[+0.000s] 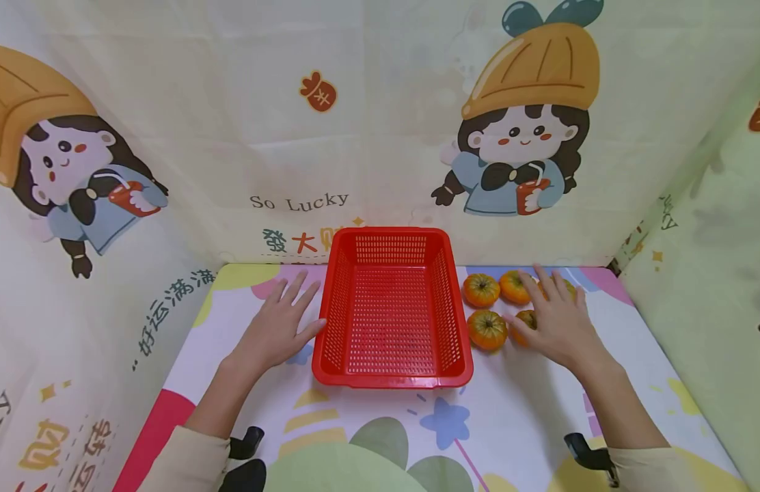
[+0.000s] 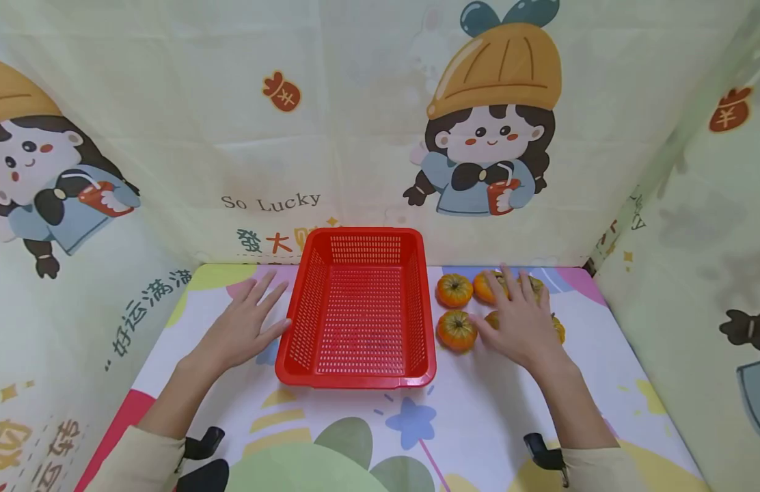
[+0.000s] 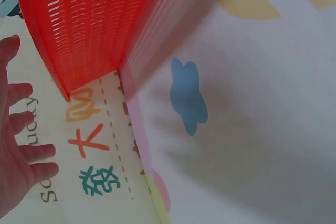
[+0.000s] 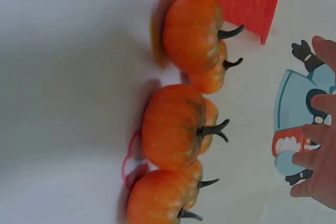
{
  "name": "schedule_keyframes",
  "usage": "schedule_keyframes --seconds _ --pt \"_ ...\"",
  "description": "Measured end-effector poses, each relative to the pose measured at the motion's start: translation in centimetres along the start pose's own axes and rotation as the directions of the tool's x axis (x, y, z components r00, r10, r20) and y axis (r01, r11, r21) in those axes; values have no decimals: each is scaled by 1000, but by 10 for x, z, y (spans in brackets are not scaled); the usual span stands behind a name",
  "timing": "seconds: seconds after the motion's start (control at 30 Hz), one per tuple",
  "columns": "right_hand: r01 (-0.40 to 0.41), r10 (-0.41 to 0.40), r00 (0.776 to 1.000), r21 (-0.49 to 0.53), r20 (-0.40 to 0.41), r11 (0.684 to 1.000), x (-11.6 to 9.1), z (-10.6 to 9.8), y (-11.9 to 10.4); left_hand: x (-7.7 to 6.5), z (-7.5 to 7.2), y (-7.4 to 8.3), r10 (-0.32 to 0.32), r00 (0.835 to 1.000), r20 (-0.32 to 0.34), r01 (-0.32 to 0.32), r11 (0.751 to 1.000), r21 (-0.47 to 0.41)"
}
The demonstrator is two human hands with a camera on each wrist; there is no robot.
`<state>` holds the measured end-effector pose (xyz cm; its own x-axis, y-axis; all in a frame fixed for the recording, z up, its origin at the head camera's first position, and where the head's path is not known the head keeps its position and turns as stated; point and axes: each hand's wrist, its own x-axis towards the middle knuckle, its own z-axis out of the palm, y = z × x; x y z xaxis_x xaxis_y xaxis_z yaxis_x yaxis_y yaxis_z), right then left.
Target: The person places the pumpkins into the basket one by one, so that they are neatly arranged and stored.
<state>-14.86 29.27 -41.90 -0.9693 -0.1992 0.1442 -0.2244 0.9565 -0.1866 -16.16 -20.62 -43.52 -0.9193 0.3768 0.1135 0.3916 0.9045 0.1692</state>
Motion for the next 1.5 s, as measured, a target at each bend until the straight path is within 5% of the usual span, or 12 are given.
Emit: schedule_keyframes --seconds 0.73,1.1,1.5 --pt "15 1 991 118 -131 993 -15 17 72 17 17 5 54 998 13 -49 967 -251" --pt "-113 122 992 284 -15 952 -29 26 100 20 33 2 51 998 -30 -59 922 -383" --pt "-197 174 980 435 94 878 -37 37 124 24 31 5 4 994 -113 -64 849 -525"
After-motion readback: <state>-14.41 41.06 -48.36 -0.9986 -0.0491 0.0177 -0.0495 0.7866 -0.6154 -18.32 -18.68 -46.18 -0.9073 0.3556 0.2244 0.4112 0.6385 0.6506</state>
